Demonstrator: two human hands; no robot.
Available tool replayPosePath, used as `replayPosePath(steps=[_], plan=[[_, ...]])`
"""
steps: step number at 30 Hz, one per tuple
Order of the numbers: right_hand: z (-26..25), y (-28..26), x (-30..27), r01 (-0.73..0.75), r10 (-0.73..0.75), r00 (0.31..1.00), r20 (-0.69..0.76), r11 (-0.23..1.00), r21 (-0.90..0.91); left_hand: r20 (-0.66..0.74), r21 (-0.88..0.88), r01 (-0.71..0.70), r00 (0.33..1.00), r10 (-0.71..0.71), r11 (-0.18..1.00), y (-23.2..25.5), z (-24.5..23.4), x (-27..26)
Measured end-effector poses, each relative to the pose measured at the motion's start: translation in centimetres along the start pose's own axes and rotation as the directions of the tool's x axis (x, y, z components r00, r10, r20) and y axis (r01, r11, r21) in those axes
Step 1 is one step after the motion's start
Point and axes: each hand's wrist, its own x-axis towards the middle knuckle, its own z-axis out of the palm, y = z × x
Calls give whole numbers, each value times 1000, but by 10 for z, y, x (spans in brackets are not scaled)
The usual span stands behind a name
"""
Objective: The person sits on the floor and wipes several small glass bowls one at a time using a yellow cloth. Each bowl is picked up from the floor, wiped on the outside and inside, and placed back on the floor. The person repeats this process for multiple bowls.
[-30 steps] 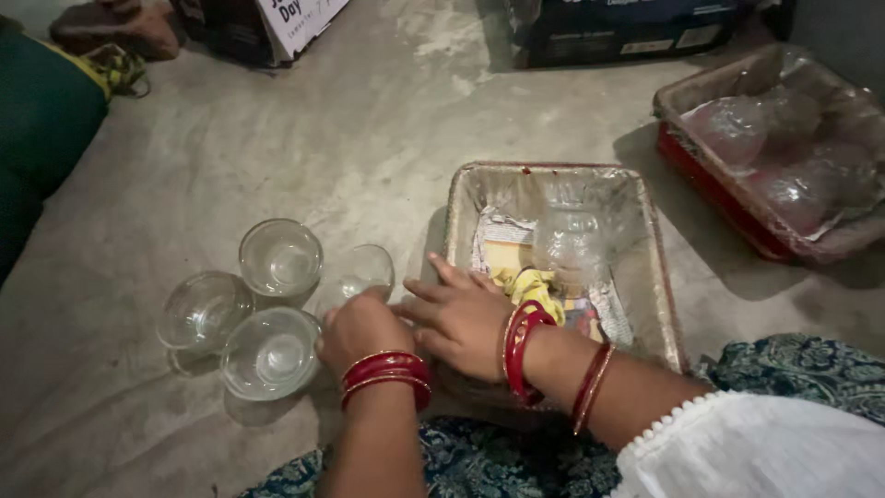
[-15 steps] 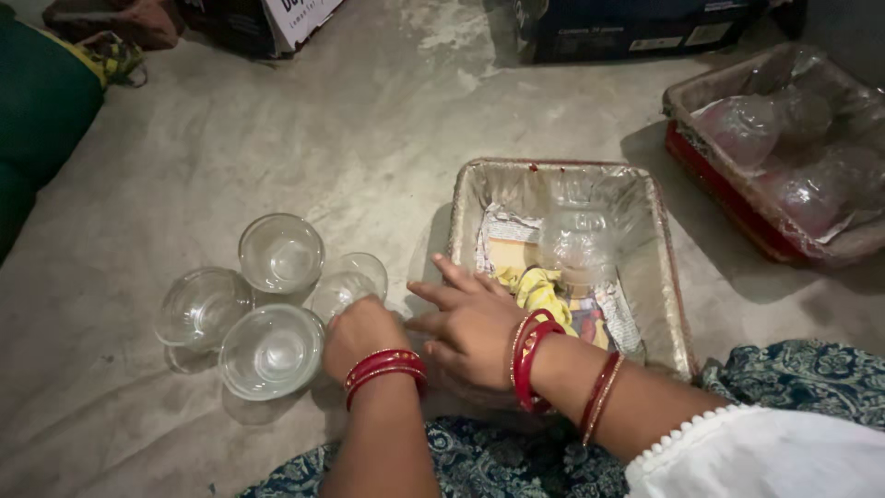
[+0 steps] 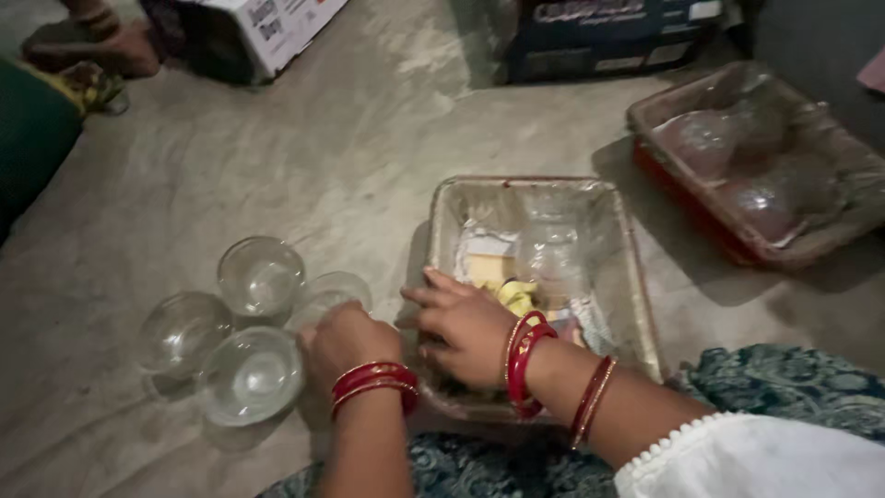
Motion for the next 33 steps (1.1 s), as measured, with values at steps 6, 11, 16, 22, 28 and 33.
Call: replayPosePath(steps=[6, 11, 16, 22, 28, 33], plan=[[-24, 27, -19, -432, 423, 864, -274, 901, 30, -324, -439, -479, 874, 363, 760, 40, -3, -24], [-42, 51, -24, -726, 615, 650, -445, 676, -127, -21, -449, -543, 801, 599, 710, 68, -1, -59], [-43, 64, -24, -744, 694, 601, -397, 667, 38, 333, -264, -605, 673, 660, 751, 78, -11, -62], [-48, 65, -16, -827, 792, 465, -396, 549, 126, 551, -138, -507, 675, 491, 851, 86, 6, -61], [-49, 70, -16, -789, 796, 429, -427, 560, 253, 427, -102, -475, 772, 470, 874, 76, 34, -51], [-54, 56, -20, -765, 736, 427, -525, 603, 224, 324, -213, -385, 840, 436, 898, 78, 17, -50]])
